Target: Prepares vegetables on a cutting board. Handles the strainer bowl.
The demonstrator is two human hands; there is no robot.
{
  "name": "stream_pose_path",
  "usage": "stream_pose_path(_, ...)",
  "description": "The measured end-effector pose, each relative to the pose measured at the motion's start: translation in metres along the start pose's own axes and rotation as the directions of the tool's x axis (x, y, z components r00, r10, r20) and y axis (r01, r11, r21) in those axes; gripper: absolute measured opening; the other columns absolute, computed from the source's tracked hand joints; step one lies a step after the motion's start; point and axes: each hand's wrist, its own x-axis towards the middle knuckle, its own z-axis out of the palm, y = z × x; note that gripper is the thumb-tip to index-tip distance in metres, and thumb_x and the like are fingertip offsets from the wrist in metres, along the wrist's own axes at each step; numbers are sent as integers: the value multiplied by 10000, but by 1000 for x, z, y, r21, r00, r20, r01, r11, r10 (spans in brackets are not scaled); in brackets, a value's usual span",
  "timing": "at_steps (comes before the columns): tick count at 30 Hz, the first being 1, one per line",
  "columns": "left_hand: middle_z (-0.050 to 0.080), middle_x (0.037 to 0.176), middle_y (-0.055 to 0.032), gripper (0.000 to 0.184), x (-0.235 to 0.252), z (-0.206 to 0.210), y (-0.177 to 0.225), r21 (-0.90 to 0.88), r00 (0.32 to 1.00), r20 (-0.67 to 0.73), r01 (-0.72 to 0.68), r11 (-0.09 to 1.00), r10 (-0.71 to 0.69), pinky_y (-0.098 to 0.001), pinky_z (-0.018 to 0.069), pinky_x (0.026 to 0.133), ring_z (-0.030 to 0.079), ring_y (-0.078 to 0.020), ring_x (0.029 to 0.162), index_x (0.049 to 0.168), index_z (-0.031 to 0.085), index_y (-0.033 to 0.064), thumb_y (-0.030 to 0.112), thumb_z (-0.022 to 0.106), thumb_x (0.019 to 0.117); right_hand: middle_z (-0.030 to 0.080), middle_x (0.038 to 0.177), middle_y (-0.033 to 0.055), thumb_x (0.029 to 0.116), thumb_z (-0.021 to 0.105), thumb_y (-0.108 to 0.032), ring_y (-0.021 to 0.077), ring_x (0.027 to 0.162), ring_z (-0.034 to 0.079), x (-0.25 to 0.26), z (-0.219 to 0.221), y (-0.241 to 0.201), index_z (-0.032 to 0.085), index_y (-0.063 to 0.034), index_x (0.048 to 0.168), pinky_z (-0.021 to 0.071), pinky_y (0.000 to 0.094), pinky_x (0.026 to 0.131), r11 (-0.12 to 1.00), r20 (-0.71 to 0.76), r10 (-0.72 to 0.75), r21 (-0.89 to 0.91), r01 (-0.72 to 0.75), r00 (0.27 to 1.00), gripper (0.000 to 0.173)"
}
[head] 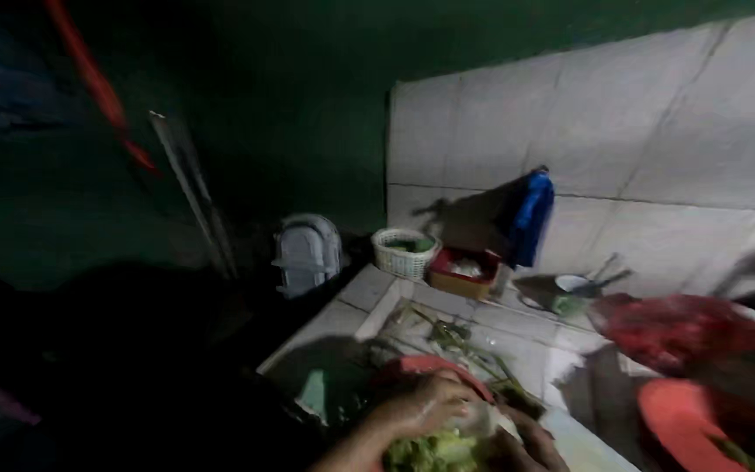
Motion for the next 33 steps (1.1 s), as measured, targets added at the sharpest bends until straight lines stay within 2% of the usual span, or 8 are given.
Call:
stream_pose_path(6,646,1316,-91,289,10,18,-3,-25,979,-11,201,979,-201,-384,465,1085,597,-187,1237,1282,712,115,197,585,1036,695,1057,108,1014,543,-44,154,835,706,-1,0,8,606,19,1258,621,336,716,991,-99,52,131,-39,994,260)
stream_pose_path(15,668,1240,-70,263,7,39,3,-37,973,-188,127,991,-132,-363,491,1044,611,-166,1184,1233,738,131,202,597,1023,699,1044,104,1034,490,-52,157,848,708,5,3,10,611,12,1231,618,326,719,979,-103,55,203,-33,993,241)
stream_pose_path(17,625,1341,-104,316,9,43,5,-7,970,-166,178,984,-177,-414,448,1107,565,-222,1282,1327,671,123,189,570,1036,696,1018,105,1022,486,-51,161,817,701,4,4,13,612,13,1215,614,329,701,973,-104,45,230,-20,994,240)
stream_pose_path(21,540,1479,-169,493,9,31,11,123,951,92,282,952,-294,-492,386,1165,523,-302,1367,1573,400,138,288,431,1105,696,995,103,1026,461,-64,162,801,698,2,3,18,608,18,1203,610,326,687,966,-93,53,259,-28,994,245)
stream_pose_path(23,546,1469,-183,508,8,28,10,147,938,151,292,945,-313,-511,390,1154,533,-318,1354,1588,370,140,312,410,1112,692,1031,107,1052,418,-121,162,841,702,1,4,16,598,15,1233,612,332,704,976,-86,70,210,-50,994,290)
stream_pose_path(27,565,1429,-191,453,14,34,13,278,936,114,291,916,-332,-501,413,1132,541,-330,1334,1541,430,90,222,401,1108,593,1359,151,1087,334,-349,184,1138,654,7,1,3,485,-39,1465,578,372,937,990,23,113,-85,-111,993,511)
stream_pose_path(29,546,1437,-187,448,16,35,19,282,946,66,288,915,-318,-493,423,1119,538,-331,1325,1537,434,87,214,423,1107,641,1251,153,1099,417,-223,193,1010,697,13,2,-8,490,-48,1449,598,389,879,979,22,95,-183,-90,995,398)
stream_pose_path(33,575,1450,-89,626,12,12,25,82,988,-58,149,985,-145,-507,494,1060,602,-248,1266,1580,384,189,270,642,1016,708,1005,66,1061,511,-137,136,782,699,8,-10,-35,595,-81,1325,606,313,707,999,-44,-37,-42,35,998,283)
